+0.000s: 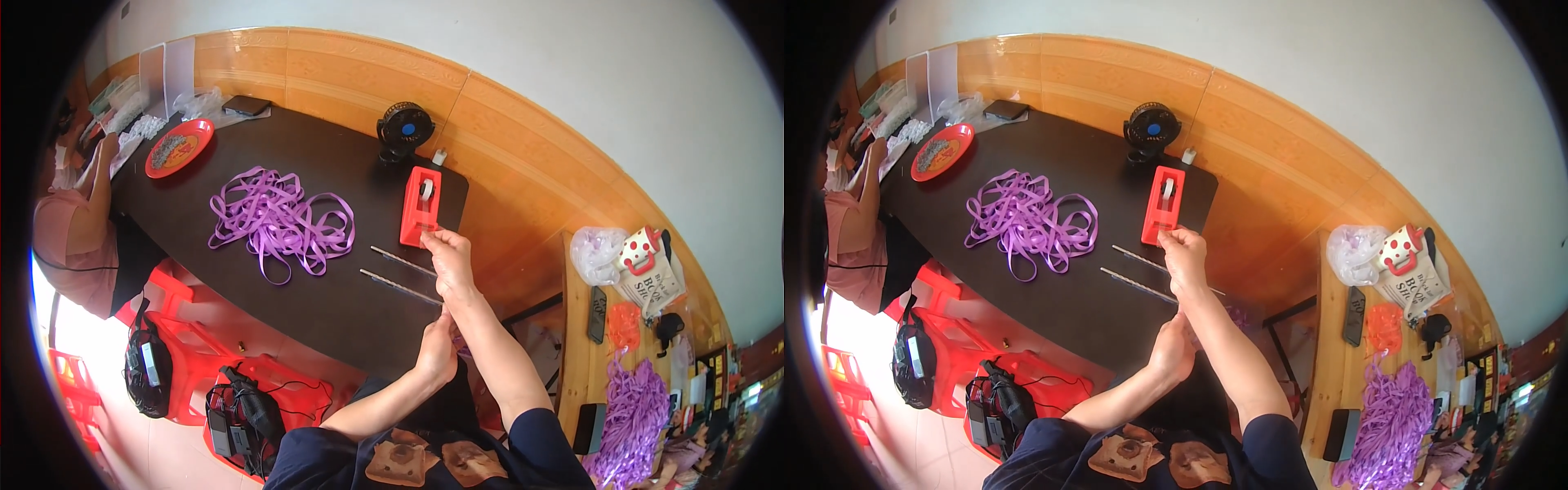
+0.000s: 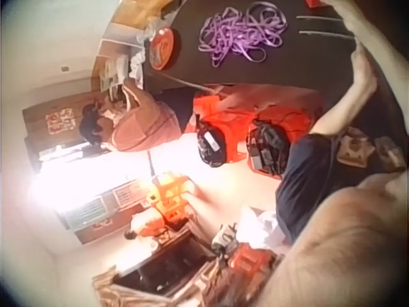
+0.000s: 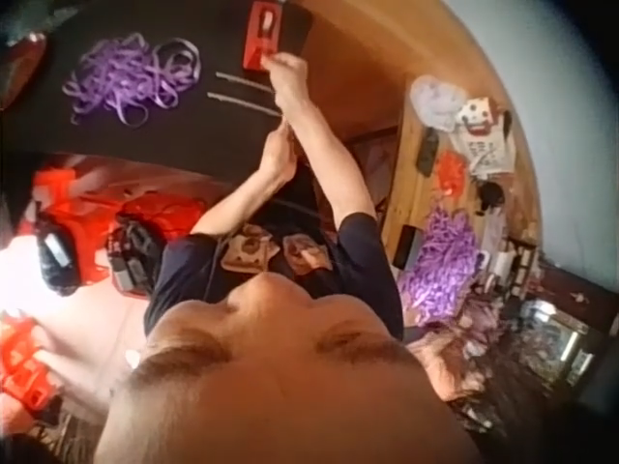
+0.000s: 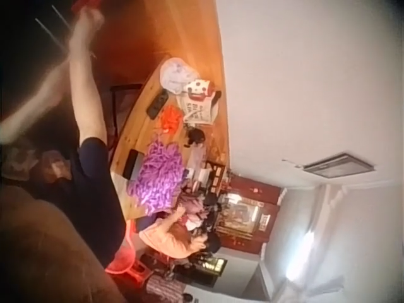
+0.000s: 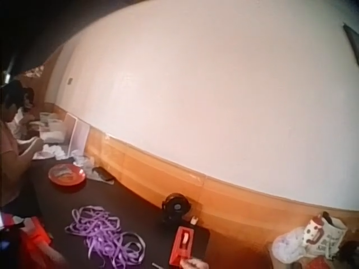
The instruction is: The recorder is winding purple ribbon around a wire jig to create decorative items.
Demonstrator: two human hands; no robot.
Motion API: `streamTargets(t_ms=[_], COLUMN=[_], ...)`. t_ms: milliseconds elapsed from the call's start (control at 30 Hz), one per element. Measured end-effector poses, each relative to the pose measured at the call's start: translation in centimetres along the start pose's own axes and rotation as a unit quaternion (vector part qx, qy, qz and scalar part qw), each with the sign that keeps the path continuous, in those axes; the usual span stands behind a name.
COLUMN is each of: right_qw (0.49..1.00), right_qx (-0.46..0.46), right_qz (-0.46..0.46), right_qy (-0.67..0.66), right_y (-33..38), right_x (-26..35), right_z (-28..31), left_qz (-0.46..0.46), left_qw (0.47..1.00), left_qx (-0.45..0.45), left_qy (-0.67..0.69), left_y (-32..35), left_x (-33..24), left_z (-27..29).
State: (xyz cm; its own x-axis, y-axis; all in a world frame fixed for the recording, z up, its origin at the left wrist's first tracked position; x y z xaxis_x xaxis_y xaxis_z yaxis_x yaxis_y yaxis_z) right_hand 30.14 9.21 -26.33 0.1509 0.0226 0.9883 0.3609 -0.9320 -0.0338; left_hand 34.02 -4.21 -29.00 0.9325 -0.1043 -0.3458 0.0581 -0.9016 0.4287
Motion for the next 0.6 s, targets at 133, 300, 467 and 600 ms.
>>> streamTargets(t_ms=[133, 300, 467, 600], right_qw=[0.993, 0.968, 0.941, 0.968], right_qx=[-0.047, -0.048, 0.020, 0.173], right_qz=[0.089, 0.156, 0.102, 0.098], right_qy=[0.057, 0.192, 0.322, 0.155], right_y=[-0.8, -0.2, -1.1, 0.7], right_x=[-2.5, -1.2, -1.7, 1.9], right_z=[0.1, 0.1, 4.2, 7.5], left_qz=[-0.011, -0.011, 0.000, 0.001], left_qw=[1.000, 1.000, 1.000, 0.999], left_qx=[-0.012, -0.008, -0.010, -0.021], left_qy=[0.002, 0.002, -0.025, -0.031], left_y=[0.5, 0.2, -0.8, -0.2], left_x=[0.0, 0.2, 0.3, -0.4], left_z=[0.1, 0.5, 0.6, 0.2])
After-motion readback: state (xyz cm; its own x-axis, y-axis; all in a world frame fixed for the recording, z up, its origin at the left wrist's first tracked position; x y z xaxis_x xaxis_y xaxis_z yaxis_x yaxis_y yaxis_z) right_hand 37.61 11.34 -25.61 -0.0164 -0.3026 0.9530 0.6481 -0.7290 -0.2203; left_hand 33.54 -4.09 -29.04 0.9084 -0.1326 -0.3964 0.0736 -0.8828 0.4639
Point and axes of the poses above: each hand's wrist, its own y-axis away from the middle knuckle, its own z-axis out of the back of the hand, x = y × z, the point moved 1 cm from there along -y, towards the middle knuckle, and after that the axes turned 4 degrees about z, right-handed, at the moved point
